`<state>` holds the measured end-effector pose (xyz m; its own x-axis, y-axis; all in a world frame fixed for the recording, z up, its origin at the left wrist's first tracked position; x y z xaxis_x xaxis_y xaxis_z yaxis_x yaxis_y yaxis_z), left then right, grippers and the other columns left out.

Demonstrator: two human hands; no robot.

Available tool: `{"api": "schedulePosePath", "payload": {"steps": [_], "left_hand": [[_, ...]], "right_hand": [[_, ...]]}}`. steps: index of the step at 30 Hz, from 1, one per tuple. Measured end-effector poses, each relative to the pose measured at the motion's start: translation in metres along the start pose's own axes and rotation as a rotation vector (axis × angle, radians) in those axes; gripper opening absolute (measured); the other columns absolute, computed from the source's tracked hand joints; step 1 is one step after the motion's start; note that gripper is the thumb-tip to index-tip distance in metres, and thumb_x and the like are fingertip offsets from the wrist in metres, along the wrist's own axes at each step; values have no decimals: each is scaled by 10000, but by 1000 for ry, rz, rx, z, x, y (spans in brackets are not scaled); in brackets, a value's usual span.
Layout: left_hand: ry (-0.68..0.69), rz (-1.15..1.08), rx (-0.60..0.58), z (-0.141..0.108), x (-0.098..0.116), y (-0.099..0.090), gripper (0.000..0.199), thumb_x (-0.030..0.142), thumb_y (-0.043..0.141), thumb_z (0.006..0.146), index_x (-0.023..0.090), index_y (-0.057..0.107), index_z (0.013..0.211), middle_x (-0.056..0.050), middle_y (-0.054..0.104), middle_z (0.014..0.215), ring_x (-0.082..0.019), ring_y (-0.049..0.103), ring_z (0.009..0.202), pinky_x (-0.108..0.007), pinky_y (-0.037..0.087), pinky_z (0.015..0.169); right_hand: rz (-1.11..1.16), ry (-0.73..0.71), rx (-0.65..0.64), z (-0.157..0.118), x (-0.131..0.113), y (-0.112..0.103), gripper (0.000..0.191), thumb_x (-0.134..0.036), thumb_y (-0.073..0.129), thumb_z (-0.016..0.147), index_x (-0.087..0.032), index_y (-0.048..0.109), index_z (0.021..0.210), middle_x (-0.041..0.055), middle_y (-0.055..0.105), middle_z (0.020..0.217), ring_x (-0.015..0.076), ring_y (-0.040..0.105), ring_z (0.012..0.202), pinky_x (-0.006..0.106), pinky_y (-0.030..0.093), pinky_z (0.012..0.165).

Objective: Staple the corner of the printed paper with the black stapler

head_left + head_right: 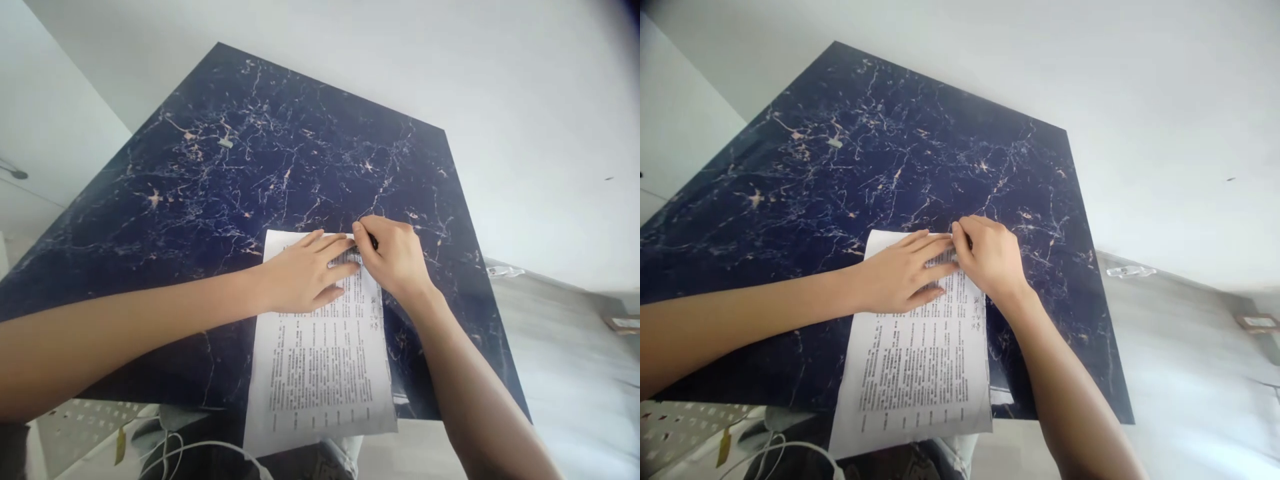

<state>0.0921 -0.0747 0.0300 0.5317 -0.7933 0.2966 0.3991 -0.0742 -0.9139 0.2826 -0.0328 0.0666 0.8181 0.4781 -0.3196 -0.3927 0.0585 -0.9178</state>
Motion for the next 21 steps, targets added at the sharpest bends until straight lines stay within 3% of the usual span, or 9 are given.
{"api": "schedulePosePath", "payload": {"steps": [3,6,15,21], "left_hand": [[-22,-10,-66,-3,-7,14,525,396,511,1052,244,473,1553,-150,370,1680,-350,287,1583,-616,215,1281],[-49,-26,-116,-5,-11,16,569,431,493,1058,282,412,1601,-92,301,1727,-344,199,1618,-607,147,1301],[-95,-28,-132,-8,-8,17,595,465,464,1058,332,372,1631,-19,254,1747,-348,174,1624,-582,111,1315],[-94,-39,-110,-8,-7,14,584,433,474,1062,309,386,1625,-45,255,1746,-356,200,1617,-591,125,1310]], "right_hand": [[-7,-27,-22,-4,-3,1,359,-269,452,1038,-227,417,683,23,600,709,154,473,625,326,313,596],[-18,-34,-35,-5,-4,2,368,-281,438,1048,-228,407,685,24,581,708,155,466,628,327,307,591],[-31,-8,-20,-4,-5,2,392,-308,428,1056,-234,362,677,22,507,645,161,436,606,340,307,580],[-43,8,-17,-4,2,-2,392,-296,448,1050,-234,334,680,14,486,637,158,415,597,346,295,577]]}}
Point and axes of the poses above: each hand's wrist, its own z-axis towards the middle knuckle, its own y-axis out of the palm, x = y × z, the point moved 1 cm from there along z, towards the middle knuckle
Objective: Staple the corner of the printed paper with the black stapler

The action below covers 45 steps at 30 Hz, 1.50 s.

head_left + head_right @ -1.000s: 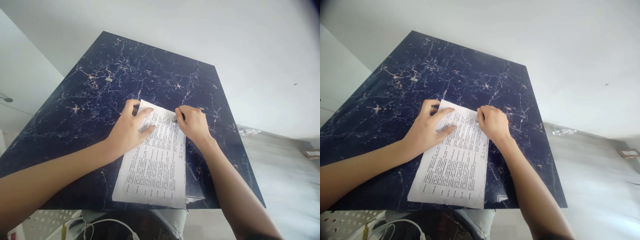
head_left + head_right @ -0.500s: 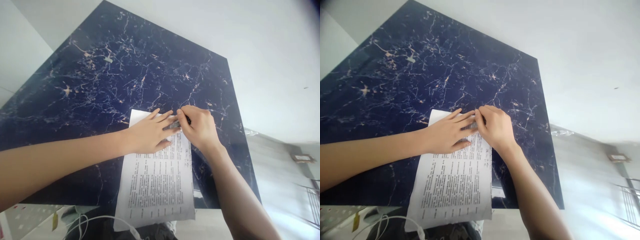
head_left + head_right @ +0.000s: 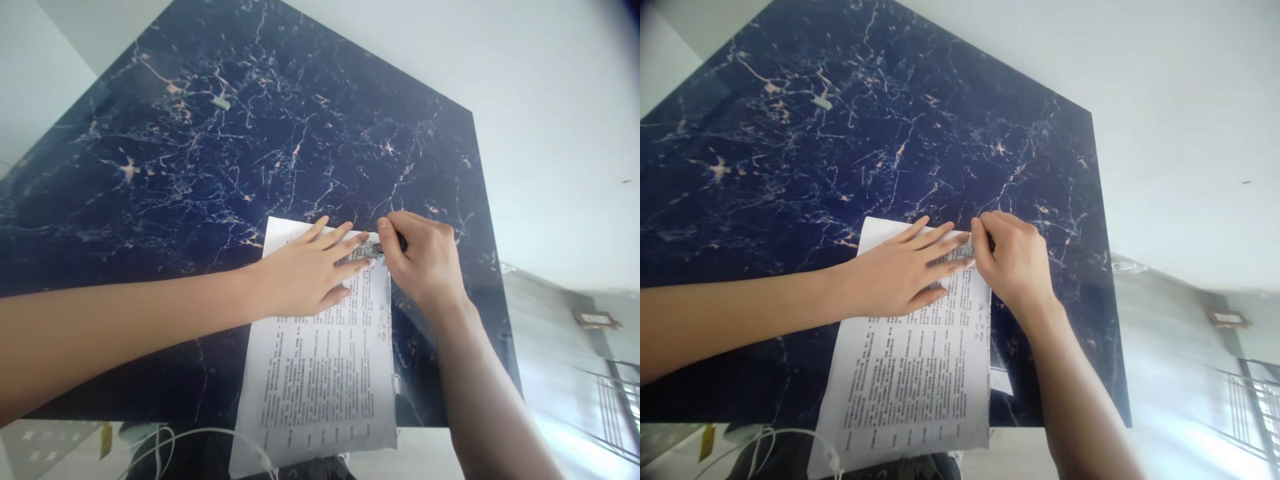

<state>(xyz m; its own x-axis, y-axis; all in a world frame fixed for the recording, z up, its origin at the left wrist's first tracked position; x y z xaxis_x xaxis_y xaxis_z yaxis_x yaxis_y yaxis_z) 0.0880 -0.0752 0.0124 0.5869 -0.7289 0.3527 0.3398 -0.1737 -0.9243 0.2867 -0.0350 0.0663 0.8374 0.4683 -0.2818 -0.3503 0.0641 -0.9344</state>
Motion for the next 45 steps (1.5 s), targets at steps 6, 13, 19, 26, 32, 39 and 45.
{"api": "schedulePosePath", "payload": {"steps": [6,13,19,26,32,39,45], "left_hand": [[15,4,31,-1,0,1,608,412,473,1066,257,344,1639,-79,338,1712,-337,228,1612,-582,114,1313],[30,9,69,-3,-1,2,564,416,494,1061,200,453,1580,-122,432,1657,-347,306,1583,-584,156,1307],[23,-3,83,-4,0,0,510,390,503,1056,189,517,1525,-152,491,1612,-366,380,1543,-607,218,1283],[10,19,28,-2,0,-1,555,423,464,1065,173,460,1560,-160,464,1628,-365,353,1552,-607,215,1280],[9,25,26,-2,1,-3,521,419,457,1065,178,486,1527,-157,468,1623,-360,349,1554,-600,217,1279],[24,50,-5,-1,1,-4,542,410,432,1074,179,430,1564,-170,444,1632,-371,321,1562,-616,198,1275],[39,89,-46,-1,-1,-2,582,425,394,1086,193,354,1618,-158,400,1660,-378,268,1584,-622,172,1285]], "right_hand": [[-1,11,9,0,4,-2,389,-294,452,1043,-235,370,667,23,517,647,164,440,608,346,310,592],[-1,36,17,0,13,-6,393,-304,449,1041,-234,347,668,20,524,648,161,438,598,340,305,588],[-20,58,19,0,22,-8,391,-285,464,1022,-235,351,650,22,525,643,160,423,587,343,304,584],[-24,72,8,0,26,-10,397,-303,459,1025,-235,329,656,24,532,652,162,431,588,343,302,587],[-23,77,5,-1,28,-11,388,-293,468,1017,-234,346,654,23,530,652,159,424,587,344,292,582],[-29,116,26,1,40,-16,388,-316,503,996,-231,373,640,17,515,624,161,424,583,341,297,599],[-51,147,23,2,51,-17,389,-325,502,1001,-223,392,642,15,530,632,151,403,573,327,277,591]]}}
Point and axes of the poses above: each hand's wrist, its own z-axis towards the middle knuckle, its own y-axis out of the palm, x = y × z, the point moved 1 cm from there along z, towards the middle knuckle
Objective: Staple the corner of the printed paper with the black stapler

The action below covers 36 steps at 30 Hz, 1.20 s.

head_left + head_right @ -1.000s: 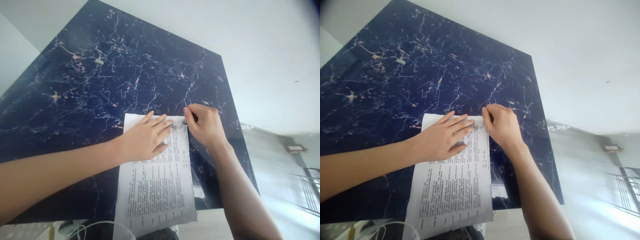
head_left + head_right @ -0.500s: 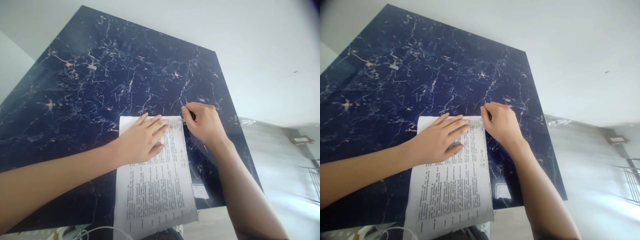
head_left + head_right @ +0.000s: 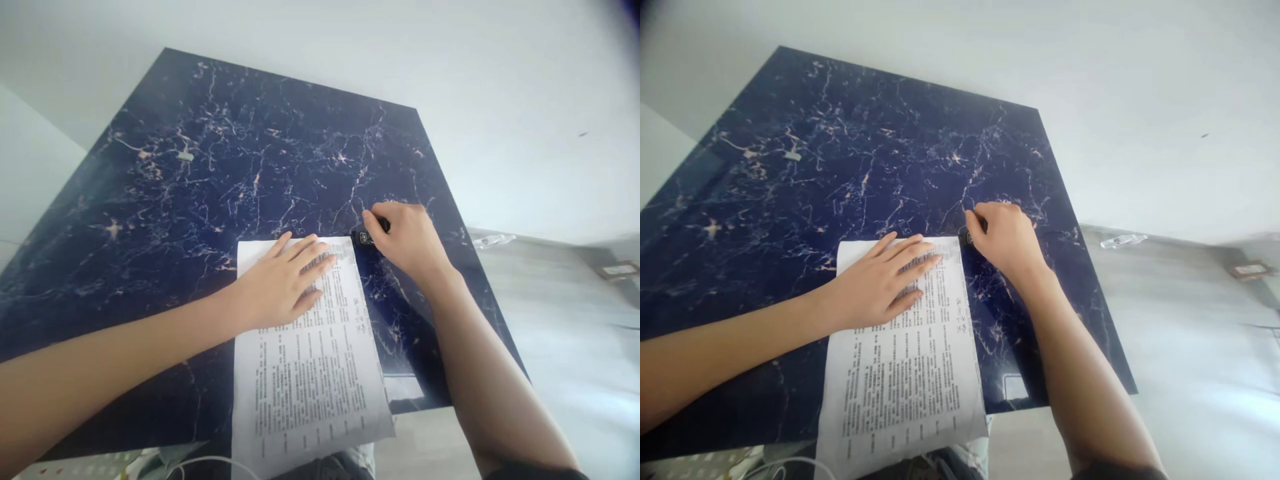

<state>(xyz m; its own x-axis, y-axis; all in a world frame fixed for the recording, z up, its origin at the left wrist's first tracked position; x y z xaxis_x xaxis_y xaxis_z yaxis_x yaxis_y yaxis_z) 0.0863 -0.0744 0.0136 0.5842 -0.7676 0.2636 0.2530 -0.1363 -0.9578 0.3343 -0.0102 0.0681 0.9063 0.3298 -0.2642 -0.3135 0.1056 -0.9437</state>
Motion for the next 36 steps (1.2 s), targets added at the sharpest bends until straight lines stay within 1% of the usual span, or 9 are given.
{"api": "schedulePosePath", "payload": {"steps": [5,9,12,14,17,20,28,32,36], "left_hand": [[4,83,3,1,4,-7,593,396,409,1076,185,320,1623,-166,375,1672,-380,232,1600,-622,215,1281],[20,98,51,3,28,-17,607,222,427,1031,123,315,1619,-188,365,1676,-346,311,1577,-541,288,1289],[-123,86,103,12,46,-13,625,359,420,1067,58,323,1607,-240,356,1669,-367,307,1578,-539,318,1286],[-245,92,119,22,52,-5,772,526,399,1071,-6,270,1616,-289,263,1693,-412,209,1602,-572,284,1297],[-287,75,64,39,47,8,922,650,381,1043,-34,202,1635,-296,161,1715,-421,83,1618,-594,201,1321],[-224,40,-29,49,32,14,906,645,368,1046,3,176,1656,-263,138,1726,-392,52,1622,-585,170,1330],[-32,62,-158,67,1,0,875,622,362,1059,52,130,1680,-203,95,1743,-330,34,1631,-516,126,1350],[-28,111,-23,65,3,-1,804,578,419,1059,58,254,1649,-212,220,1726,-348,147,1625,-535,227,1328],[-72,165,259,41,11,-12,373,282,465,1060,124,635,1352,-173,657,1414,-313,577,1384,-531,481,1175]], "right_hand": [[-11,15,-2,1,1,1,366,-331,483,1008,-216,446,662,25,572,677,159,446,609,314,269,602],[-40,43,16,2,3,1,352,-328,477,1005,-212,497,673,42,616,709,172,484,638,313,257,606],[-54,48,22,3,4,2,354,-325,466,1006,-210,516,675,50,638,723,178,511,648,317,255,603],[-60,40,32,3,5,3,354,-323,464,1005,-208,526,676,53,651,729,182,531,658,321,258,604],[-72,33,43,3,6,4,348,-321,464,1003,-207,554,686,61,673,745,191,561,674,325,267,608],[-69,26,43,3,7,5,351,-323,459,1005,-207,582,697,69,693,763,199,585,683,329,276,606],[-22,22,41,3,12,4,341,-308,470,992,-207,572,682,65,697,757,197,599,689,331,281,600],[17,36,30,3,14,2,378,-387,508,997,-208,530,665,52,666,721,184,560,665,317,271,595],[159,53,15,2,15,-6,540,-544,412,1055,-215,457,629,30,598,639,160,471,588,315,271,590]]}}
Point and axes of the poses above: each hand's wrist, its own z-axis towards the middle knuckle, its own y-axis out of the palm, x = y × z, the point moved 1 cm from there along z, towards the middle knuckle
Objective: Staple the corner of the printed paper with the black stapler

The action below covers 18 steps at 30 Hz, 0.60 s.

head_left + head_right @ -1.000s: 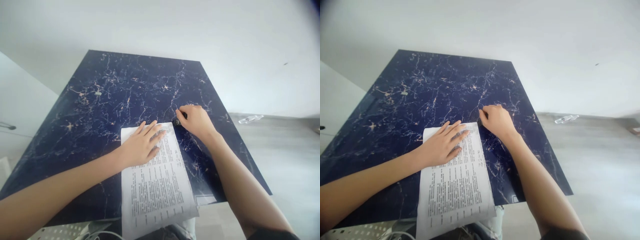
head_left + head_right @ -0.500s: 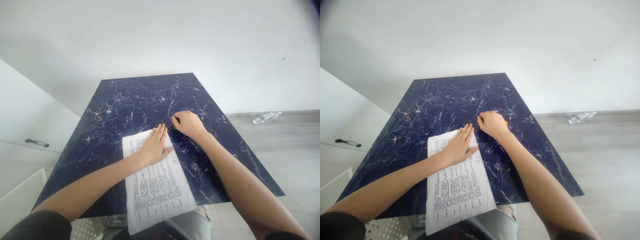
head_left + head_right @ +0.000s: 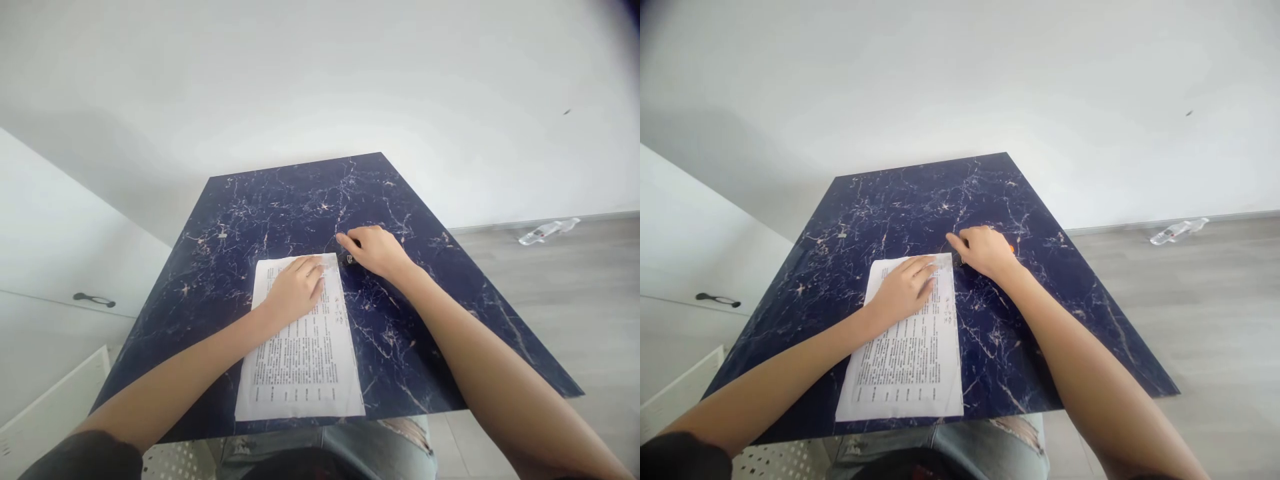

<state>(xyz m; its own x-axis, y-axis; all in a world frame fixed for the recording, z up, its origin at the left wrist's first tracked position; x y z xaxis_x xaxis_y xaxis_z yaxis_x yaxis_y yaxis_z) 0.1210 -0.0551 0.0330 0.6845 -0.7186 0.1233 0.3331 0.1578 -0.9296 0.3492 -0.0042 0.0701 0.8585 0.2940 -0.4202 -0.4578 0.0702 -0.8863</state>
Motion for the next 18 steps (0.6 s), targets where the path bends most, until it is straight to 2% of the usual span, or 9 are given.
{"api": "schedulePosePath", "payload": {"steps": [2,4,7,10,14,18], "left_hand": [[-44,-2,74,-14,-6,-12,275,184,478,1031,149,711,1175,-127,745,1199,-276,679,1192,-498,572,1060],[-59,-26,85,-28,-19,-20,243,153,511,1007,166,723,1125,-103,754,1144,-260,691,1124,-492,596,1017],[-44,-92,57,-43,-41,-25,246,162,537,997,197,725,1153,-90,741,1224,-256,674,1181,-518,574,1058],[-43,-139,-8,-47,-55,-23,292,204,551,992,206,711,1237,-96,696,1358,-267,627,1293,-546,521,1134],[-56,-143,-88,-46,-57,-20,421,232,557,963,195,645,1374,-115,607,1498,-287,547,1408,-584,417,1225],[-49,-144,-115,-48,-56,-19,466,248,540,974,206,595,1435,-116,563,1543,-294,499,1455,-607,358,1254]], "right_hand": [[48,34,30,0,1,-5,563,-527,320,1087,-219,439,630,30,573,619,160,451,572,320,270,593],[17,78,64,1,4,-9,520,-470,336,1086,-221,449,644,42,590,647,169,468,588,325,263,598],[-58,122,41,2,10,-10,473,-420,376,1071,-218,501,662,71,652,728,193,538,646,326,273,613],[-102,146,-22,4,14,-5,509,-410,336,1084,-215,557,670,99,702,789,229,617,733,327,309,651],[-120,173,-62,7,19,2,556,-426,298,1091,-215,588,666,123,724,819,264,656,781,341,338,668],[-89,177,-87,8,21,0,563,-442,305,1087,-224,535,622,97,670,711,243,623,693,344,340,642]]}}
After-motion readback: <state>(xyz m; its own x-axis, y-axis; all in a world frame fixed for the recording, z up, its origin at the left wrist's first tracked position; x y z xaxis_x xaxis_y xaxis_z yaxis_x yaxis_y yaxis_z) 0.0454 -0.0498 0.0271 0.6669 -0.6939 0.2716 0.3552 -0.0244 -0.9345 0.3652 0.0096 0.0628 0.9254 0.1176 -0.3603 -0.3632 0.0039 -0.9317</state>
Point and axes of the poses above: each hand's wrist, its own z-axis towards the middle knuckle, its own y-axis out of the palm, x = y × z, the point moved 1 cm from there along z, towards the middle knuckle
